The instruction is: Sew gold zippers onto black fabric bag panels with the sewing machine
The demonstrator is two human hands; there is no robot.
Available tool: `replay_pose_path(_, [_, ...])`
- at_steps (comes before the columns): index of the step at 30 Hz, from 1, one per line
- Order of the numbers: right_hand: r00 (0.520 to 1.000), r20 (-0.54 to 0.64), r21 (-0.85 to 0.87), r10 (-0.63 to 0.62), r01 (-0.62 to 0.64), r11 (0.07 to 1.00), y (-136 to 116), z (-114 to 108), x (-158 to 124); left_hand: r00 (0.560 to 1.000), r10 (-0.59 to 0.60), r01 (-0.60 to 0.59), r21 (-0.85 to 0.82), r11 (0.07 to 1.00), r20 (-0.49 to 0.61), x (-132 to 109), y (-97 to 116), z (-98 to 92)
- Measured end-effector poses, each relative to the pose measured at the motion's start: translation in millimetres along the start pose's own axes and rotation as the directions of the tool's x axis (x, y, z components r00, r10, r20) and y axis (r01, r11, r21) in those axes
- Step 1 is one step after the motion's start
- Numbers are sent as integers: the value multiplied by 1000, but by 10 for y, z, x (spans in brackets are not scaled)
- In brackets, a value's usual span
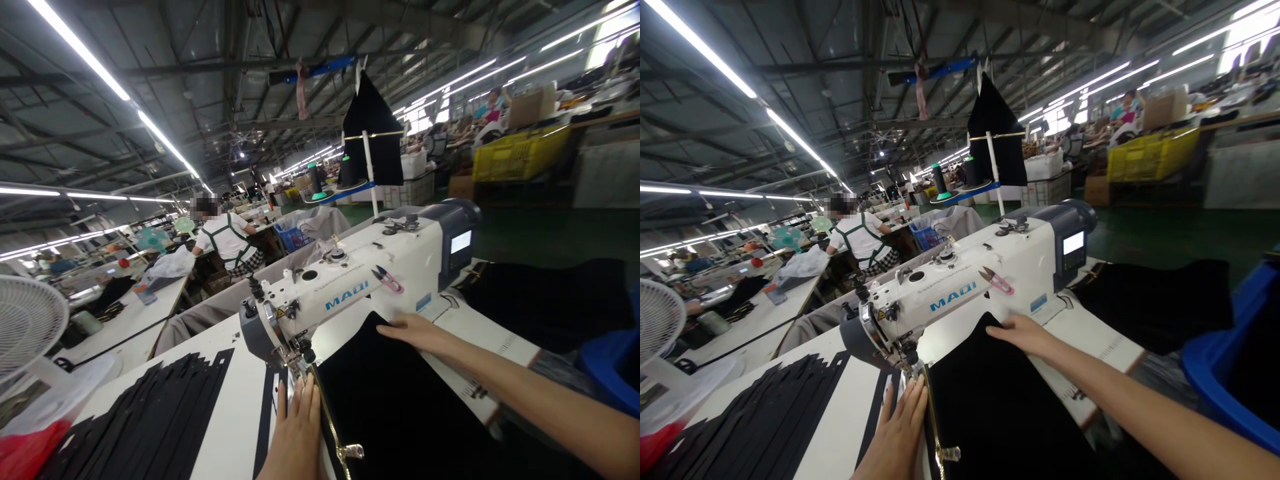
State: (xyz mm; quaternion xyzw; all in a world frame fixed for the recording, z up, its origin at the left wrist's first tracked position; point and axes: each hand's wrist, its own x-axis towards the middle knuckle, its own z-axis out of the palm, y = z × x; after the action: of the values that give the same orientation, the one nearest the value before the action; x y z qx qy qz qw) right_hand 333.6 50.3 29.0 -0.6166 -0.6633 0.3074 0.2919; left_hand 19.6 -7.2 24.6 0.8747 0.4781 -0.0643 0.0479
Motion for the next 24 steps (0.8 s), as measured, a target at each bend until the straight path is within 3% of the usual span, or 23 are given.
replay_pose_path(4, [988,-147,-164,-53,29,986,-12,60,215,998,-31,32,-6,999,45,-21,61,-111])
replay_pose_path(6, [976,-195,-258,-96,44,965,-31,81,163,997,-12,13,-5,1000,71,-30,84,-127])
replay_pose_path(9, [951,-237,-356,-200,107,928,-188,223,-56,999,-32,31,9,999,6,-36,97,-76])
replay_pose_path(11, [922,-172,-388,-346,260,884,-376,438,-255,998,-40,41,14,999,-55,-39,96,-35])
replay_pose_path(13, [809,11,-364,-588,551,751,-557,692,-432,998,-16,17,7,1000,-61,-45,92,-27])
replay_pose_path(15, [752,189,-288,-632,657,696,-642,869,-510,1000,23,-23,-14,1000,-17,-56,92,-59])
replay_pose_path(18, [792,285,-296,-540,609,736,-490,819,-367,999,37,-36,-47,998,21,-96,116,-147])
replay_pose_path(22, [880,167,-435,-446,471,767,-43,436,-12,999,35,-36,-95,995,-7,-184,176,-248])
replay_pose_path(24, [915,81,-484,-395,382,787,62,348,-18,999,30,-28,-117,993,17,-212,201,-288])
